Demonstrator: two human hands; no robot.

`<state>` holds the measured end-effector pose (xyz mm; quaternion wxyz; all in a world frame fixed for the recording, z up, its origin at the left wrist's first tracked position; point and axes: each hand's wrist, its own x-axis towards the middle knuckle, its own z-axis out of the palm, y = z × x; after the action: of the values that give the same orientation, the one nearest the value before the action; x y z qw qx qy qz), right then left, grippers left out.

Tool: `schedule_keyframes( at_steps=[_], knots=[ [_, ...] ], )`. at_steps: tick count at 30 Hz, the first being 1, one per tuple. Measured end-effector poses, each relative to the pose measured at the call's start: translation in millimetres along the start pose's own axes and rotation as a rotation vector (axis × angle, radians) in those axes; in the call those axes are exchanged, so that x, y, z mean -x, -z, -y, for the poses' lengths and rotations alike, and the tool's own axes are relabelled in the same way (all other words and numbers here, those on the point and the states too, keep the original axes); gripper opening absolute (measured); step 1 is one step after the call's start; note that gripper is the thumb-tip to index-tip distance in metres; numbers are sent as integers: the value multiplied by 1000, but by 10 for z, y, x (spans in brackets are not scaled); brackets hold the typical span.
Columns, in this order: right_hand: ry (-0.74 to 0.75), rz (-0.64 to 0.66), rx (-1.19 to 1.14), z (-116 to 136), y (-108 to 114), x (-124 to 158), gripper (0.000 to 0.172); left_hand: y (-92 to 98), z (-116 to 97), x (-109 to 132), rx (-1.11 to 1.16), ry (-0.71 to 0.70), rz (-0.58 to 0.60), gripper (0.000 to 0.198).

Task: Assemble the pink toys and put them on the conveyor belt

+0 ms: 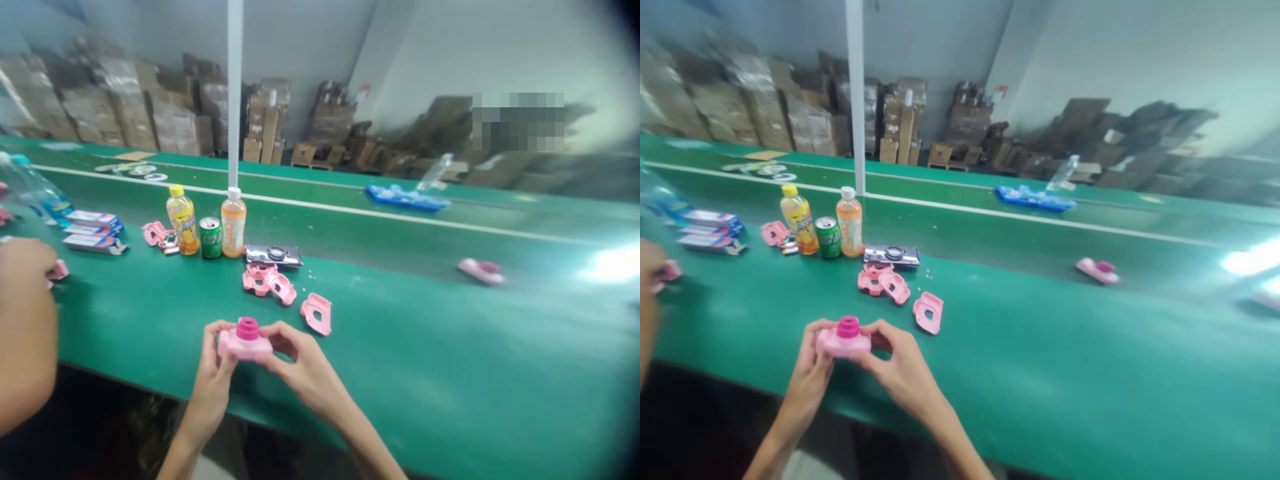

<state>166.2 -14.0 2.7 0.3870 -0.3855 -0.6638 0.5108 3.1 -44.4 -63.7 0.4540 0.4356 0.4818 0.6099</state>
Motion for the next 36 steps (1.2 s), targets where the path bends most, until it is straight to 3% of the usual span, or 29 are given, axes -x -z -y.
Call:
schedule_keyframes(
  at_steps=[3, 5, 8, 11, 14, 17, 19, 22, 26, 30, 33, 36],
  knots=[
    [83, 10, 226, 107, 329, -158, 24, 130, 37, 11, -2, -70, 64, 63],
    [116, -122, 479, 83, 749, -479, 30, 343, 71, -41, -118, -133, 32, 69],
    [3, -528, 813, -118, 1501, -1146, 38, 782, 67, -308, -447, -161, -212, 50],
    [-125, -678, 898, -425, 2053, -1639, 27, 1137, -34, -896, -807, -60, -430, 49],
    [-190, -701, 919, -685, 2285, -1769, 15, 1248, -169, -1676, -941, 40, -608, 54],
    [-176, -714, 912, -836, 2388, -1707, 14, 1189, -263, -2350, -1046, 167, -757, 44],
    [-162, -739, 895, -900, 2473, -1656, 14, 1133, -291, -2638, -1114, 216, -799, 40],
    [-154, -770, 852, -984, 2621, -1620, 20, 1123, -305, -2802, -1218, 238, -788, 39],
    [-113, -842, 810, -1084, 2733, -1615, 24, 1344, -324, -2572, -1334, 200, -640, 37],
    [9, -981, 794, -1065, 2679, -1612, 25, 1565, -280, -1906, -1389, 81, -386, 26],
    [168, -1082, 786, -922, 2457, -1588, 33, 1409, -176, -1282, -1379, -29, -233, 30],
    [378, -988, 791, -739, 1981, -1411, 40, 1033, -60, -734, -1346, -101, -126, 35]
  ],
)
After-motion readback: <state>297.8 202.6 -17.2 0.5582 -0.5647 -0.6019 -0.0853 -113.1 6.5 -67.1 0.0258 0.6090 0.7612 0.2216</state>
